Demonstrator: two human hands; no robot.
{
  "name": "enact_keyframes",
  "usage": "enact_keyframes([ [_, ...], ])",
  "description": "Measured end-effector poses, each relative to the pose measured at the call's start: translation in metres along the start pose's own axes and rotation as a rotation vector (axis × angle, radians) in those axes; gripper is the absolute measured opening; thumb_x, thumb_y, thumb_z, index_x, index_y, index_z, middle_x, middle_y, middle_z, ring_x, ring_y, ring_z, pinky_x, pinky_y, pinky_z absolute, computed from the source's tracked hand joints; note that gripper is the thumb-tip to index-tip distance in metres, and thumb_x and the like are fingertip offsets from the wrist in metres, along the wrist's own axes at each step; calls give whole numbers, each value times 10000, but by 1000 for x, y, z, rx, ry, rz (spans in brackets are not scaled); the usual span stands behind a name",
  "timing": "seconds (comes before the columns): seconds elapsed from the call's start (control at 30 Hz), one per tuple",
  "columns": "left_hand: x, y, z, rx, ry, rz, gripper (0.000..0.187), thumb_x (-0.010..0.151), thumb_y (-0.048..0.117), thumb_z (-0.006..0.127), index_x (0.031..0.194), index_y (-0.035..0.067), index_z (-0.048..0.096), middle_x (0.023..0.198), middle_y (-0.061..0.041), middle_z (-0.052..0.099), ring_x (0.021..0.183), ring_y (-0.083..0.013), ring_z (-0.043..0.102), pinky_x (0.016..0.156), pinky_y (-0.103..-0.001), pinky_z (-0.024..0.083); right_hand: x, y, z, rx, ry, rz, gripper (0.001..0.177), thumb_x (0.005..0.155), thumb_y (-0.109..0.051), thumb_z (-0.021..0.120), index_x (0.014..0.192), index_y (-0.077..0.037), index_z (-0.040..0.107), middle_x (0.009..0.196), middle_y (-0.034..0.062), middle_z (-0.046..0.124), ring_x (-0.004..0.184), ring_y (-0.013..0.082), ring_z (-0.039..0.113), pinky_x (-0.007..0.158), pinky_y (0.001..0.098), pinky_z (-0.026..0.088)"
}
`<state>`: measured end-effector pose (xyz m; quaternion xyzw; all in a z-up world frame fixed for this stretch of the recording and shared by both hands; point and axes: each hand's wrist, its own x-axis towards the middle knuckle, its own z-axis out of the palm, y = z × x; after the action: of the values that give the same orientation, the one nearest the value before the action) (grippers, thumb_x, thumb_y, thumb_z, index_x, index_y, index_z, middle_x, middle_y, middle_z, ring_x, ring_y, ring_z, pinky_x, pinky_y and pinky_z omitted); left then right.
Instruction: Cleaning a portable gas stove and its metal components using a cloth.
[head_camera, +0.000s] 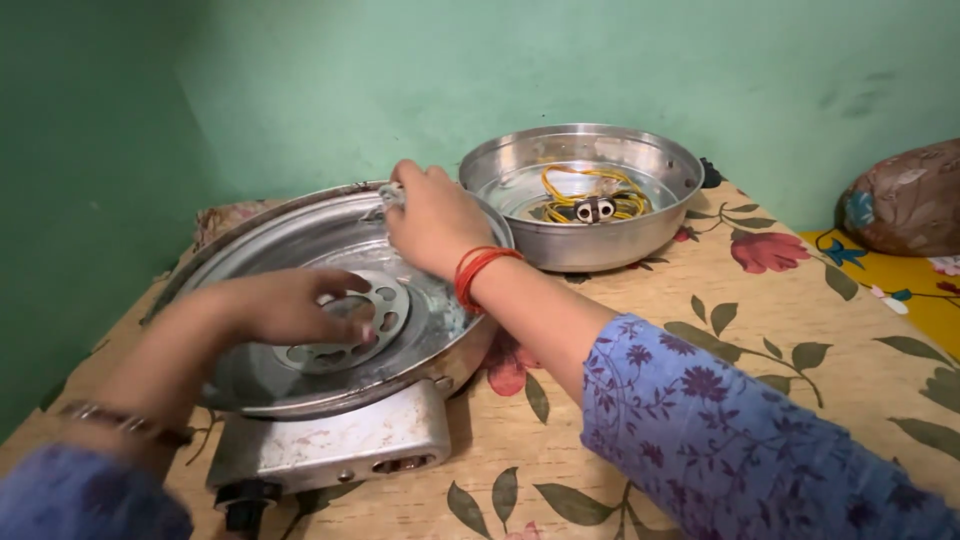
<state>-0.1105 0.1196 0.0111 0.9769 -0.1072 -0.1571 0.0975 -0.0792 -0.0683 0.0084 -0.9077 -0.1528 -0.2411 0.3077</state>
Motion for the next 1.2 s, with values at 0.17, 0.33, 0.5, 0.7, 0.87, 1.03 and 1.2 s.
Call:
enact_keyframes([
  [0.17, 11, 28, 7, 260, -136, -31, 942, 661, 601, 849, 1457, 245, 493, 1450, -95, 539, 1330, -312, 548, 1103, -449, 477, 5, 4, 3, 55, -121, 118, 420, 930, -338, 613, 1312, -166, 577, 1310, 131, 643, 1183, 345, 628, 973, 468, 503],
  [0.33, 15, 27, 11, 233, -52, -28, 906, 549, 516, 972, 1321, 231, 593, 1312, -76, 632, 1206, -299, 640, 1018, -431, 541, 4, 3, 4, 36, -112, 117, 408, 939, -343, 597, 1307, -168, 586, 1294, 126, 651, 1190, 342, 626, 968, 464, 510],
  [0.5, 23, 16, 13, 69, 15, -7, 935, 502, 428, 1002, 1319, 212, 603, 1183, -92, 736, 1113, -279, 705, 963, -401, 564, 11, 2, 14, 12, 0, 22, 367, 927, -317, 601, 1255, -153, 577, 1231, 122, 635, 1162, 352, 611, 919, 498, 500],
  [0.7, 32, -22, 4, -1, 75, -115, 1081, 538, 311, 965, 1457, 105, 434, 1304, -155, 684, 1197, -289, 667, 1023, -394, 540, 18, -11, 31, 105, 172, -132, 254, 964, -265, 577, 1176, -127, 583, 1128, 149, 644, 1034, 386, 643, 861, 516, 515],
  [0.87, 33, -35, -15, -29, 276, -195, 1084, 566, 373, 989, 1453, 79, 440, 1314, -190, 661, 1218, -316, 647, 1038, -394, 521, 30, -19, 41, 227, 335, -196, 208, 973, -252, 573, 1137, -124, 584, 1068, 145, 653, 1003, 385, 652, 813, 510, 519],
  [1.03, 30, -25, -30, 75, 426, -37, 878, 573, 268, 925, 1359, 120, 561, 1237, -173, 693, 1142, -317, 676, 983, -404, 539, 36, -14, 41, 506, 516, -288, 230, 1027, -248, 567, 1209, -109, 591, 1177, 150, 688, 1036, 372, 676, 859, 440, 552],
  [1.2, 0, 31, -33, 205, 616, 159, 310, 723, 127, 753, 1023, 162, 823, 984, -135, 773, 914, -327, 732, 840, -421, 567, 12, -1, 12, 752, 374, -279, 329, 1009, -293, 589, 1277, -106, 620, 1125, 94, 743, 1000, 205, 724, 878, 306, 550],
])
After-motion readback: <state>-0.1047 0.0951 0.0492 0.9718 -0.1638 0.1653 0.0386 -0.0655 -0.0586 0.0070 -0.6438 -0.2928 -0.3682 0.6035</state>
